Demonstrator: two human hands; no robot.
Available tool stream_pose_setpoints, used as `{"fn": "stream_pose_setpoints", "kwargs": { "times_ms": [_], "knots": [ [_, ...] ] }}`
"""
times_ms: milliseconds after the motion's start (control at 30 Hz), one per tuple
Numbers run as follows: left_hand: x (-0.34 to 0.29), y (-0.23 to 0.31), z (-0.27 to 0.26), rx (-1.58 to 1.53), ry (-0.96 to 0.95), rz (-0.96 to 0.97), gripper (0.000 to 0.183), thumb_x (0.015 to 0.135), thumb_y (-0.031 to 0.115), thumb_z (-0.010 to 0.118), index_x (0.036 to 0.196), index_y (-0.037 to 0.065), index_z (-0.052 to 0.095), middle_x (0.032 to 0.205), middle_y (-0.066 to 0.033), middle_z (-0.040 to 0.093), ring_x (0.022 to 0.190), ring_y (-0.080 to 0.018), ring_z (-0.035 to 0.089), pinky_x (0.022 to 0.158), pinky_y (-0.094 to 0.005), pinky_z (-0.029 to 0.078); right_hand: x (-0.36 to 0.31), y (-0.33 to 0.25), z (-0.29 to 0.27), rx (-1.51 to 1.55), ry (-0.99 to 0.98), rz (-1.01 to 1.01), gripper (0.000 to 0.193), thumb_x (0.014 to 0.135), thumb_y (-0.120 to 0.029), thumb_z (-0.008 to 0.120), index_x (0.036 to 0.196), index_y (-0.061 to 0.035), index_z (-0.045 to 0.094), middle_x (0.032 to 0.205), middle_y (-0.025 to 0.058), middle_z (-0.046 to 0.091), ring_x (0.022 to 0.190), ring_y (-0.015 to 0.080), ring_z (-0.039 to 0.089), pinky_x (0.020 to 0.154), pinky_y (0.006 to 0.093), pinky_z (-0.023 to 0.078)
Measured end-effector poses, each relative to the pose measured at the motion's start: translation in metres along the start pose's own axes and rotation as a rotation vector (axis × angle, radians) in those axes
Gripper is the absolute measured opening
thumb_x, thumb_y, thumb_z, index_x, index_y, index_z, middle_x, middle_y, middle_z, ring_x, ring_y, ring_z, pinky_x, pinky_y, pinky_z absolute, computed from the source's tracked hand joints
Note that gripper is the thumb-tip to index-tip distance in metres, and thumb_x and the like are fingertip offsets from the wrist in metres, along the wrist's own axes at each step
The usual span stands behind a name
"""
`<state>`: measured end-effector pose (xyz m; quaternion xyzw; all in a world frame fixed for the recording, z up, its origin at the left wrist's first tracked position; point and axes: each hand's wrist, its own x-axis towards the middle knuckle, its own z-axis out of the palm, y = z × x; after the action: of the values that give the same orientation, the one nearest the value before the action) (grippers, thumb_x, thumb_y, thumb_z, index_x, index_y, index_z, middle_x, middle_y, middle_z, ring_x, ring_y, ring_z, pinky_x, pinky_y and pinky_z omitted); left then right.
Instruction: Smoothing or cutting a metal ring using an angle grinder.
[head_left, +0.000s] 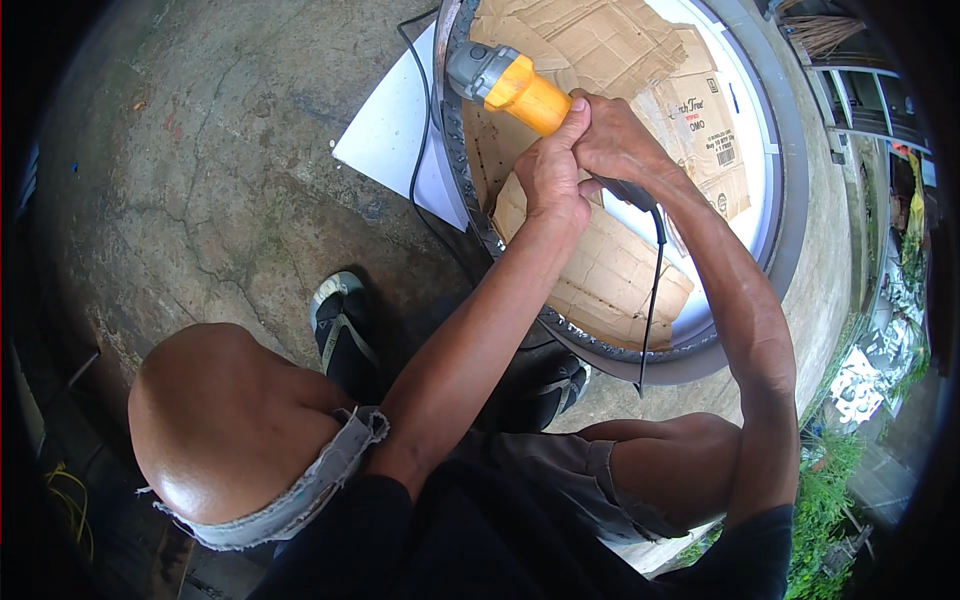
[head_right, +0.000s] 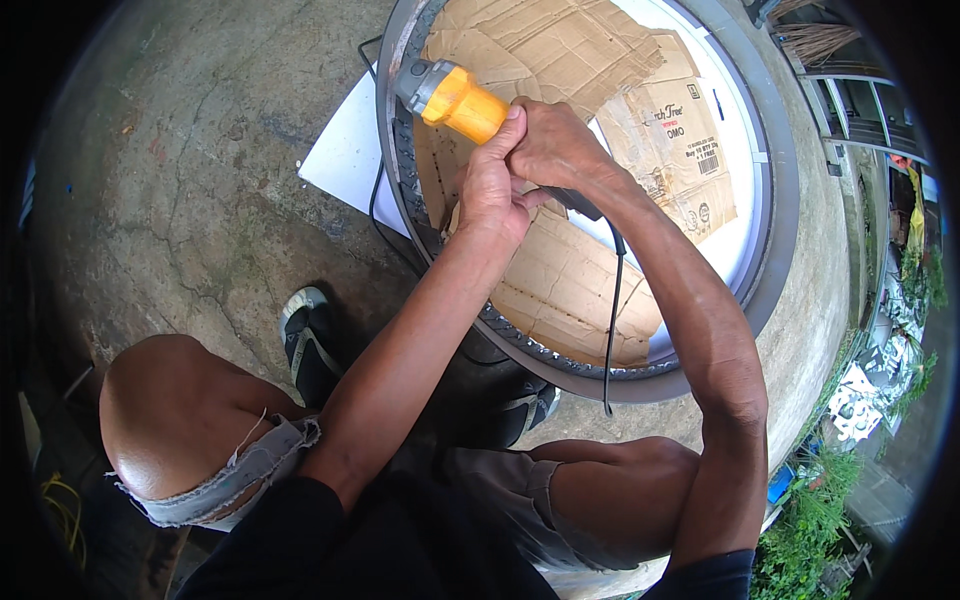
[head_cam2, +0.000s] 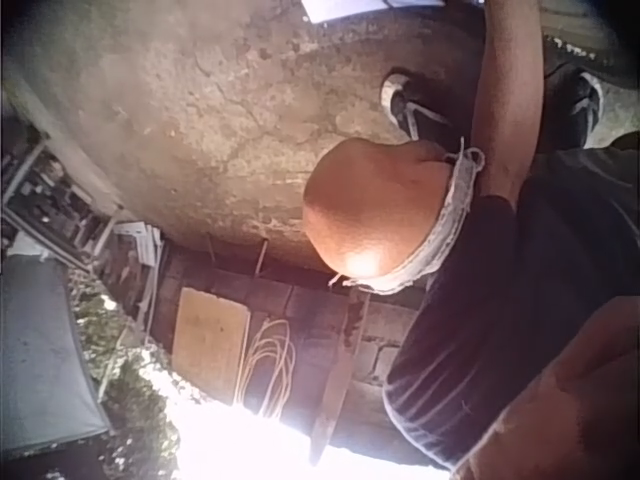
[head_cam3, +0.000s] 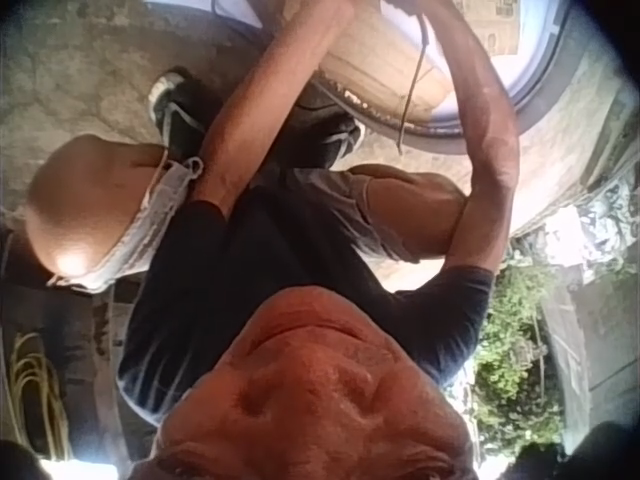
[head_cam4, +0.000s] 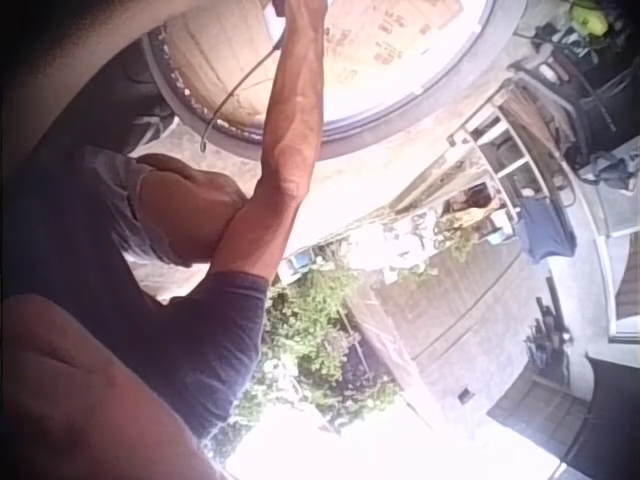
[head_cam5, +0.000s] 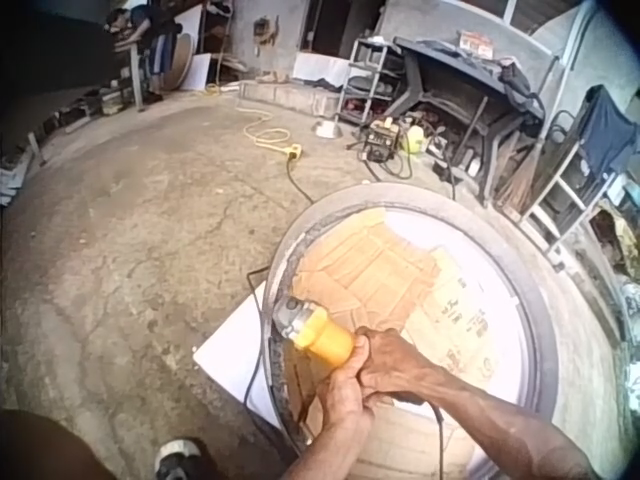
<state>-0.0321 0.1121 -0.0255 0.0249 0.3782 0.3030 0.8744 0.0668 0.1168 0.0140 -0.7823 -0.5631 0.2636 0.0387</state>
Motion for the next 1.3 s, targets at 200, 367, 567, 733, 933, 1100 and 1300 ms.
{"fn": "stream_pose_setpoints", "kwargs": {
  "times_ms": [200,367,567,733,933,1100,1300],
  "knots": [
    [0.001,0.002,-0.001,-0.031,0.057,0.02,0.054,0.077,0.034,0.084,0.117,0.005,0.062,0.115,-0.0092,0.063,0.11,-0.0258,0.058,0.084,-0.0566,0.047,0.001,-0.001,0.002,0.014,0.014,-0.001,0.034,0.074,-0.015,0.063,0.104,0.0013,0.06,0.088,0.0254,0.069,0.086,0.0414,0.068,0.077,0.0454,0.054],
    [0.001,-0.002,0.001,-0.012,-0.039,0.004,0.058,0.082,0.042,0.077,0.127,0.012,0.055,0.121,-0.0069,0.061,0.114,-0.0258,0.058,0.096,-0.0596,0.041,-0.002,-0.002,-0.003,-0.035,-0.003,0.015,0.035,0.073,-0.014,0.064,0.105,0.0014,0.06,0.089,0.0255,0.069,0.086,0.0408,0.068,0.076,0.0452,0.054],
    [0.001,-0.005,0.0,0.006,-0.012,0.002,0.06,0.082,0.044,0.076,0.128,0.013,0.055,0.122,-0.0065,0.061,0.114,-0.0258,0.058,0.096,-0.0597,0.041,-0.005,-0.003,-0.005,0.005,-0.032,0.013,0.035,0.073,-0.015,0.063,0.105,0.0011,0.061,0.09,0.0259,0.069,0.087,0.0411,0.068,0.077,0.0456,0.054],
    [0.001,-0.004,-0.001,0.014,-0.036,0.001,0.063,0.081,0.046,0.076,0.13,0.013,0.054,0.126,-0.0073,0.059,0.118,-0.026,0.055,0.1,-0.0598,0.037,-0.004,-0.003,-0.005,-0.03,-0.026,-0.004,0.036,0.074,-0.015,0.063,0.106,0.0007,0.061,0.091,0.0256,0.069,0.088,0.0415,0.068,0.077,0.0451,0.054],
    [0.0,-0.006,-0.002,0.023,-0.052,-0.007,0.065,0.081,0.047,0.076,0.131,0.013,0.052,0.129,-0.0075,0.058,0.12,-0.0263,0.054,0.102,-0.061,0.036,-0.009,-0.004,-0.007,-0.012,-0.03,-0.002,0.036,0.074,-0.015,0.063,0.106,0.0016,0.06,0.092,0.0257,0.069,0.09,0.0417,0.067,0.078,0.0453,0.054],
    [0.003,-0.002,0.0,0.033,-0.042,-0.008,0.064,0.081,0.047,0.076,0.131,0.014,0.053,0.128,-0.0069,0.058,0.12,-0.0257,0.054,0.1,-0.0617,0.037,-0.006,-0.006,-0.006,-0.017,-0.023,0.018,0.036,0.074,-0.015,0.064,0.106,0.0025,0.06,0.093,0.0256,0.069,0.09,0.0421,0.067,0.079,0.0453,0.054],
    [-0.003,0.002,0.008,0.104,-0.086,-0.004,0.061,0.083,0.042,0.075,0.129,0.009,0.053,0.122,-0.0075,0.059,0.115,-0.0242,0.057,0.096,-0.0615,0.042,-0.013,-0.001,-0.013,0.059,0.041,0.093,0.034,0.076,-0.013,0.063,0.105,0.0031,0.06,0.09,0.0271,0.068,0.086,0.0401,0.069,0.076,0.0452,0.055]
  ]
}}
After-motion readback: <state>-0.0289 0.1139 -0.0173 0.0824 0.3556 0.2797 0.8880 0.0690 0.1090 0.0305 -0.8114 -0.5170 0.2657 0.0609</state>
